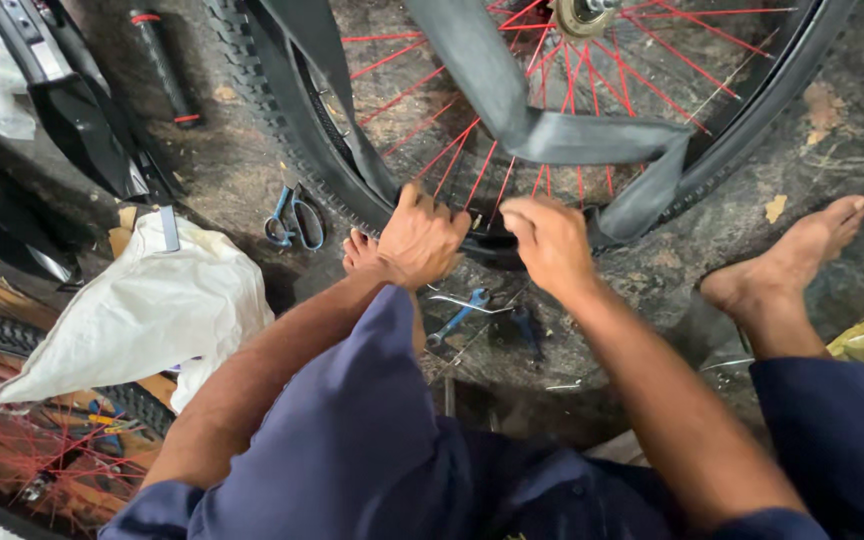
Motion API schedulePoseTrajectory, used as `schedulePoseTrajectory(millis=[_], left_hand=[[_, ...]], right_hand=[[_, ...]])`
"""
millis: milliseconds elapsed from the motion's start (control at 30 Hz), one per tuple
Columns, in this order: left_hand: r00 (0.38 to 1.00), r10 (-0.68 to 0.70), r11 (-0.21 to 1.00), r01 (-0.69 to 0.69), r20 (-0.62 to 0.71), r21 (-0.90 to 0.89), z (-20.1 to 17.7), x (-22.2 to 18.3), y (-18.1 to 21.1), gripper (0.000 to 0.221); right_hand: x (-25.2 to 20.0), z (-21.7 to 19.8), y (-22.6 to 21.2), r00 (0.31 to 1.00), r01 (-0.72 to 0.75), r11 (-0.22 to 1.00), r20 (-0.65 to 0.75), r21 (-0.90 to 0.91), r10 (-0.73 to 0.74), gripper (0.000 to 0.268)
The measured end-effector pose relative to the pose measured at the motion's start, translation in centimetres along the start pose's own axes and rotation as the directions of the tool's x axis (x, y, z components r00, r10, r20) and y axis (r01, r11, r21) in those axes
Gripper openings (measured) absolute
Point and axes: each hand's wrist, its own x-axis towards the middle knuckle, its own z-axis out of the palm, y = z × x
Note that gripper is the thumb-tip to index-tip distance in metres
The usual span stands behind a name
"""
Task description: The person removes a tire from a rim, extracts the inner tube, and then fits a new inner tube into the tire and back onto the rim by hand.
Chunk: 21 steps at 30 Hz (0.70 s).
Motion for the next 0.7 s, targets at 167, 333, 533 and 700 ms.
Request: schedulePoseTrajectory(millis=[167, 333, 533, 700], left_hand=[[0.999, 0.011, 0.999, -0.009, -0.031, 0.042, 0.7, -0.2, -0.1, 0.029], [1.0, 0.009, 1.0, -0.009, -0.003, -0.016, 1.2, -0.3, 0.0, 0.027], [0.999, 0.024, 0.999, -0.023, -0.038, 0.028, 1.2, -0.3, 0.0, 0.018], [0.998, 0.03, 0.999, -0.028, -0.055, 0.033, 1.2, -0.4, 0.0, 0.014]], right_hand=[[2.7, 2.7, 0.2, 0.982, -0.183, 0.983, 0.047, 0.036, 0.181, 0.012], [3.1, 2.8, 0.9, 0.979, -0.1, 0.991, 0.17, -0.089, 0.114, 0.01], [4.0, 2.6, 2.0, 0.928, -0.168, 0.986, 0.342, 0.021, 0.151, 0.016], [3.9, 2.8, 4.1, 0.865, -0.296, 0.947, 0.457, 0.129, 0.208, 0.023]])
